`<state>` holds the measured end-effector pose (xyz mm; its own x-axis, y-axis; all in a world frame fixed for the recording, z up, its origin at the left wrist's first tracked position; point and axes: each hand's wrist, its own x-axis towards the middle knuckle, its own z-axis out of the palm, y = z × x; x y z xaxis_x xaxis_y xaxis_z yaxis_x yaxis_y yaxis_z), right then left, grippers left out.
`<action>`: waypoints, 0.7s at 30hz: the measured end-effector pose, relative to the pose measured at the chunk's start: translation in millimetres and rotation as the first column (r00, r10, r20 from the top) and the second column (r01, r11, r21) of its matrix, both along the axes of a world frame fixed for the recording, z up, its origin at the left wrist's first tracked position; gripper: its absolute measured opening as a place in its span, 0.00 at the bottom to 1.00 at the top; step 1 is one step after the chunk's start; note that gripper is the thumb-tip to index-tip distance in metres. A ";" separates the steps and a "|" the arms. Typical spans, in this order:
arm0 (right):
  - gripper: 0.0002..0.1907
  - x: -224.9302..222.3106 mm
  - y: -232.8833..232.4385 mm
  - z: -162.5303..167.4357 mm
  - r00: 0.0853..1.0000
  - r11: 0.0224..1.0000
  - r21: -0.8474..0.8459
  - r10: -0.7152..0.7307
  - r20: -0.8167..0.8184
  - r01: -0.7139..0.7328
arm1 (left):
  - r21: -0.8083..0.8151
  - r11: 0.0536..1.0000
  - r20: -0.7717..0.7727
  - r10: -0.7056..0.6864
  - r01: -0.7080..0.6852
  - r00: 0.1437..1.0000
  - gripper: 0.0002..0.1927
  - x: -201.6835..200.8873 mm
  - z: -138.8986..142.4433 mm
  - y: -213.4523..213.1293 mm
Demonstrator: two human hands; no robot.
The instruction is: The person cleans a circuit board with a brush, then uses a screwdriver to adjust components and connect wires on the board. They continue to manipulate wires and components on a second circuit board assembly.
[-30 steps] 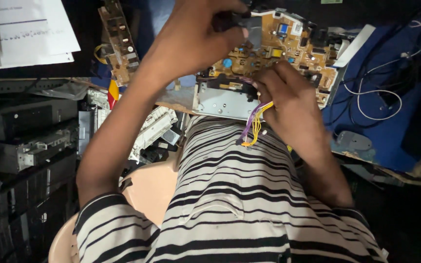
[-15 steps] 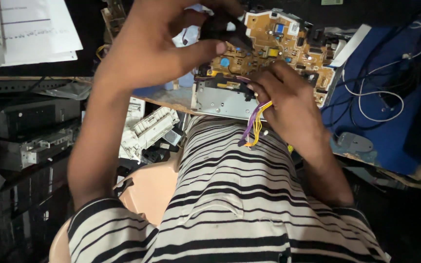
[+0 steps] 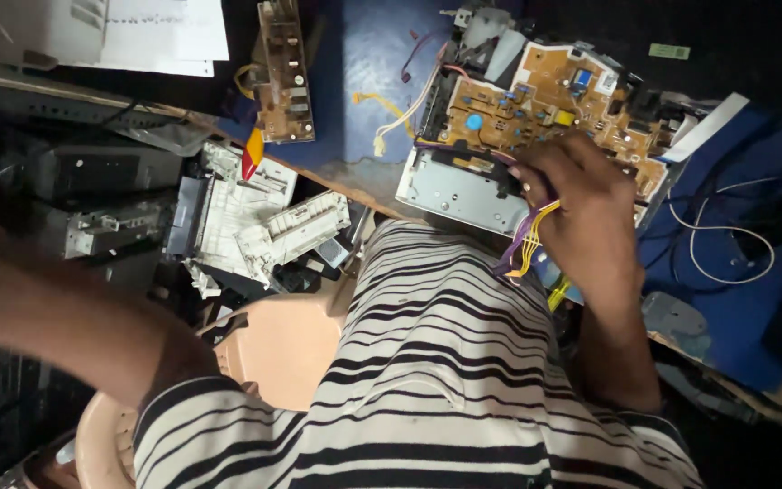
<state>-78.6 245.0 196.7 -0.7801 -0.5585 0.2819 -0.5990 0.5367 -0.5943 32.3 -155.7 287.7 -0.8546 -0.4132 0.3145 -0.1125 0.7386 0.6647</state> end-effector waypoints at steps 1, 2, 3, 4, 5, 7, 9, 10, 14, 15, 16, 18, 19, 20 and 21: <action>0.08 0.2 1.1 -0.9 1.000 1.000 0.006 -0.009 0.009 0.009 | -0.017 0.996 0.035 -0.090 0.091 0.995 0.25 9.9 -11.3 1.6; 0.08 1.1 2.1 -2.0 1.000 1.000 0.013 -0.019 0.022 0.019 | -0.020 0.978 0.077 -0.206 0.208 0.976 0.26 26.4 -2.8 -10.1; 0.08 1.7 3.1 -2.8 0.999 0.999 0.021 -0.028 0.036 0.027 | 0.040 0.928 0.120 -0.372 0.370 0.921 0.26 41.4 0.1 -17.8; 0.08 2.2 4.1 -4.1 0.999 0.999 0.021 -0.034 0.038 0.033 | 0.142 0.845 0.151 -0.533 0.515 0.833 0.26 50.1 -13.2 -20.4; 0.09 2.5 4.9 -5.2 0.999 0.999 0.021 -0.036 0.040 0.035 | 0.285 0.710 0.161 -0.697 0.643 0.698 0.26 59.6 -31.5 -20.8; 0.09 2.6 6.2 -8.0 0.999 0.999 0.018 -0.035 0.041 0.034 | 0.599 0.596 0.126 -0.729 0.534 0.673 0.27 75.3 -97.6 -7.1; 0.10 1.1 7.5 -11.3 0.999 1.000 0.011 -0.019 0.031 0.019 | 0.805 0.561 0.216 -0.582 0.195 0.784 0.23 90.3 -181.4 17.2; 0.09 0.6 7.8 -12.4 1.000 1.000 0.008 -0.007 0.027 0.007 | 0.805 0.593 0.344 -0.496 0.021 0.797 0.21 93.9 -224.3 28.3; 0.07 -0.4 10.4 -15.8 1.000 1.000 0.004 -0.004 0.022 0.004 | 0.432 0.873 0.611 -0.099 -0.226 0.785 0.19 100.7 -341.7 63.5; 0.07 -0.2 10.8 -15.6 1.000 1.000 0.005 -0.007 0.027 0.007 | 0.420 0.886 0.558 -0.082 -0.196 0.826 0.21 97.5 -352.1 69.4; 0.07 -0.2 10.7 -15.2 1.000 1.000 0.001 -0.008 0.025 0.008 | 0.403 0.902 0.493 -0.069 -0.157 0.867 0.22 86.2 -356.5 73.5; 0.07 0.0 9.7 -13.3 0.999 1.000 0.000 -0.011 0.036 0.011 | 0.399 0.914 0.387 -0.095 -0.074 0.917 0.24 58.0 -341.9 82.8; 0.08 0.1 9.0 -11.8 0.999 1.000 -0.008 -0.006 0.051 0.006 | 0.410 0.912 0.339 -0.124 -0.027 0.933 0.24 38.6 -324.9 85.1; 0.09 -0.6 7.6 -10.5 0.998 1.000 -0.026 0.002 0.057 0.000 | 0.409 0.912 0.283 -0.150 0.022 0.947 0.24 19.6 -299.3 85.1; 0.10 -1.4 6.6 -9.2 0.998 0.999 -0.047 0.015 0.056 -0.012 | 0.331 0.933 0.182 -0.212 0.143 0.960 0.24 3.6 -265.9 84.2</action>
